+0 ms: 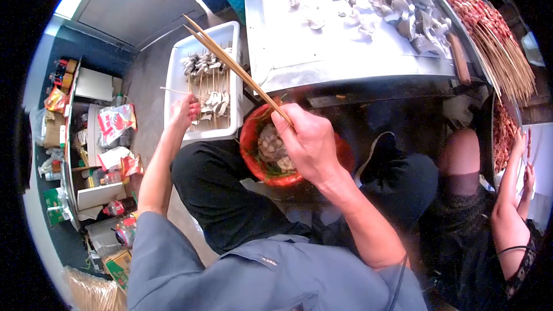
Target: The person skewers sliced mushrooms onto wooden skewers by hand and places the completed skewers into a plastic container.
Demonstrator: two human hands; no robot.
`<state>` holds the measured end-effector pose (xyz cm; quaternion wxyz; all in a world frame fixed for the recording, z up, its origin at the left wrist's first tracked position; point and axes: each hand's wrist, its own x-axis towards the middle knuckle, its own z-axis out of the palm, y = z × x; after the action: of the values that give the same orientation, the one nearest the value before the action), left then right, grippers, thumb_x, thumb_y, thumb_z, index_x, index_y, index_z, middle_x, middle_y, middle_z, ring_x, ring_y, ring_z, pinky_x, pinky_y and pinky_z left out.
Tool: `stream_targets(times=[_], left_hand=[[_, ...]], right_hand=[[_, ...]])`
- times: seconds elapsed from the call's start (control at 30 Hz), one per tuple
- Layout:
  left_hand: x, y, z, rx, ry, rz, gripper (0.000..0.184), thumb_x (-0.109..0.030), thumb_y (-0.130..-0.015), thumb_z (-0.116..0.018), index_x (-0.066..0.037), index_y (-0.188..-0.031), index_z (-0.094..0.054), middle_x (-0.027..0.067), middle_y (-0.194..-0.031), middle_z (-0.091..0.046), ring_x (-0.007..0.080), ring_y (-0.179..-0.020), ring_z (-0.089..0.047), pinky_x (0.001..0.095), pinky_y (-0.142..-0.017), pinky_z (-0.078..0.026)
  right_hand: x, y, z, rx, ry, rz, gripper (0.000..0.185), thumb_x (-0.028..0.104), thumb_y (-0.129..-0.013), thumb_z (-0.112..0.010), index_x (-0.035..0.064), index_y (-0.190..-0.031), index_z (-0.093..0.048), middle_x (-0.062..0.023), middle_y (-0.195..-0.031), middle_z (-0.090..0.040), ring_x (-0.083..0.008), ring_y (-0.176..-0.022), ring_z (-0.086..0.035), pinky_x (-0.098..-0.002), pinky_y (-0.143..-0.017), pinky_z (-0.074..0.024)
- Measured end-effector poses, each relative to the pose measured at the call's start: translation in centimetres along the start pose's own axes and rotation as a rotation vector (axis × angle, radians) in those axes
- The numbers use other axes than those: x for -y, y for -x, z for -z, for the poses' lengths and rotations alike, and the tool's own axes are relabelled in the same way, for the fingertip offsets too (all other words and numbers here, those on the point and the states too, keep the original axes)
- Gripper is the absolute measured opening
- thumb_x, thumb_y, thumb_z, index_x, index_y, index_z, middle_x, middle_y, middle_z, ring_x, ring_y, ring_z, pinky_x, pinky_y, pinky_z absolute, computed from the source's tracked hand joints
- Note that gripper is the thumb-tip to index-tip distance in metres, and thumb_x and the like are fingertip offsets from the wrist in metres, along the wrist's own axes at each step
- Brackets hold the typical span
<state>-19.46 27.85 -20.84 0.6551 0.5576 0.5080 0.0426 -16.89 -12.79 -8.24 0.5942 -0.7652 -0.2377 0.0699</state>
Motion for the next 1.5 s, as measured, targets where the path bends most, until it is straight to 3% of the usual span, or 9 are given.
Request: stream_targets(times=[0.13,0.33,0.5,0.73,0.97,1.03,1.1,1.23,1.5], left_hand=[[-0.1,-0.2,-1.8,-0.030,0.191,-0.021,0.013,-0.013,-0.093,-0.058,-0.003,-0.084,-0.056,0.0055,-0.071,-0.061,0.0078,-0.047,-0.047,0.0261,-0.036,-0.031],[-3.3,0.5,-1.3,0.077,0.015,-0.522,0.013,-0.013,-0.093,-0.061,-0.003,-0.085,-0.061,0.0031,-0.068,-0.060,0.0068,-0.044,-0.044,0.0208,-0.037,-0.030],[-3.7,0.0,-5.1,0.297,-0.200,-0.309,0.009,-0.009,-0.090,-0.060,-0.001,-0.086,-0.063,0.0067,-0.068,-0.064,0.0089,-0.045,-0.051,0.0219,-0.036,-0.035],[-0.4,-0.7,-9.5,0.099,-0.486,-0.337,0.013,-0.008,-0.088,-0.058,0.003,-0.081,-0.063,0.0102,-0.064,-0.064,0.0164,-0.049,-0.062,0.0295,-0.043,-0.049],[1.2,-4.4,-8.4,0.196,-0.356,-0.341,0.017,-0.012,-0.087,-0.061,0.003,-0.083,-0.065,0.0089,-0.063,-0.062,0.0186,-0.054,-0.063,0.0311,-0.048,-0.051],[1.5,-5.4,-7.1,0.287,-0.315,-0.308,0.019,-0.011,-0.090,-0.064,0.005,-0.099,-0.061,0.0050,-0.071,-0.060,0.0126,-0.054,-0.057,0.0259,-0.046,-0.048],[1.4,-3.3,-7.4,0.244,-0.220,-0.389,0.015,-0.009,-0.090,-0.065,0.004,-0.098,-0.062,0.0039,-0.068,-0.059,0.0116,-0.051,-0.055,0.0253,-0.044,-0.046],[0.7,-1.9,-8.1,0.304,-0.461,-0.582,0.016,-0.009,-0.090,-0.067,0.004,-0.098,-0.063,0.0040,-0.066,-0.060,0.0112,-0.050,-0.055,0.0230,-0.042,-0.043],[-0.1,-2.1,-8.7,0.347,-0.557,-0.413,0.011,-0.009,-0.092,-0.061,0.001,-0.095,-0.060,0.0067,-0.067,-0.061,0.0149,-0.052,-0.059,0.0267,-0.045,-0.048]], right_hand=[[-0.3,0.1,0.2,-0.008,-0.029,-0.027,0.017,0.017,-0.096,-0.061,0.0007,-0.097,-0.064,-0.0156,-0.069,-0.059,-0.0272,-0.058,-0.060,-0.0340,-0.055,-0.0462],[-0.1,0.2,0.0,-0.004,0.022,0.035,0.017,0.018,-0.096,-0.061,0.0011,-0.095,-0.064,-0.0164,-0.070,-0.061,-0.0308,-0.061,-0.062,-0.0359,-0.055,-0.0474],[-0.6,0.3,-0.6,0.027,0.060,0.073,0.015,0.017,-0.095,-0.061,0.0021,-0.095,-0.064,-0.0175,-0.073,-0.062,-0.0340,-0.066,-0.064,-0.0379,-0.057,-0.0489],[-0.9,0.2,-0.9,0.027,0.060,0.046,0.013,0.016,-0.093,-0.062,0.0027,-0.095,-0.064,-0.0171,-0.072,-0.062,-0.0344,-0.065,-0.063,-0.0396,-0.057,-0.0488],[-0.4,0.1,-1.1,0.028,0.107,0.085,0.015,0.019,-0.093,-0.062,0.0044,-0.090,-0.062,-0.0156,-0.070,-0.061,-0.0347,-0.064,-0.063,-0.0415,-0.056,-0.0490],[0.1,0.1,-0.7,0.040,0.153,0.105,0.019,0.023,-0.093,-0.061,0.0056,-0.085,-0.059,-0.0143,-0.070,-0.061,-0.0347,-0.064,-0.063,-0.0437,-0.056,-0.0493],[-0.1,0.4,-0.6,0.030,0.145,0.126,0.021,0.024,-0.093,-0.061,0.0050,-0.084,-0.058,-0.0148,-0.072,-0.062,-0.0351,-0.065,-0.062,-0.0446,-0.057,-0.0489],[-0.3,0.8,-0.5,0.051,0.105,0.095,0.027,0.027,-0.094,-0.060,0.0026,-0.083,-0.056,-0.0178,-0.077,-0.061,-0.0388,-0.072,-0.062,-0.0471,-0.061,-0.0484],[-0.9,0.8,0.5,-0.066,0.098,0.133,0.028,0.026,-0.095,-0.057,0.0021,-0.081,-0.056,-0.0183,-0.075,-0.060,-0.0387,-0.072,-0.060,-0.0468,-0.064,-0.0473]])
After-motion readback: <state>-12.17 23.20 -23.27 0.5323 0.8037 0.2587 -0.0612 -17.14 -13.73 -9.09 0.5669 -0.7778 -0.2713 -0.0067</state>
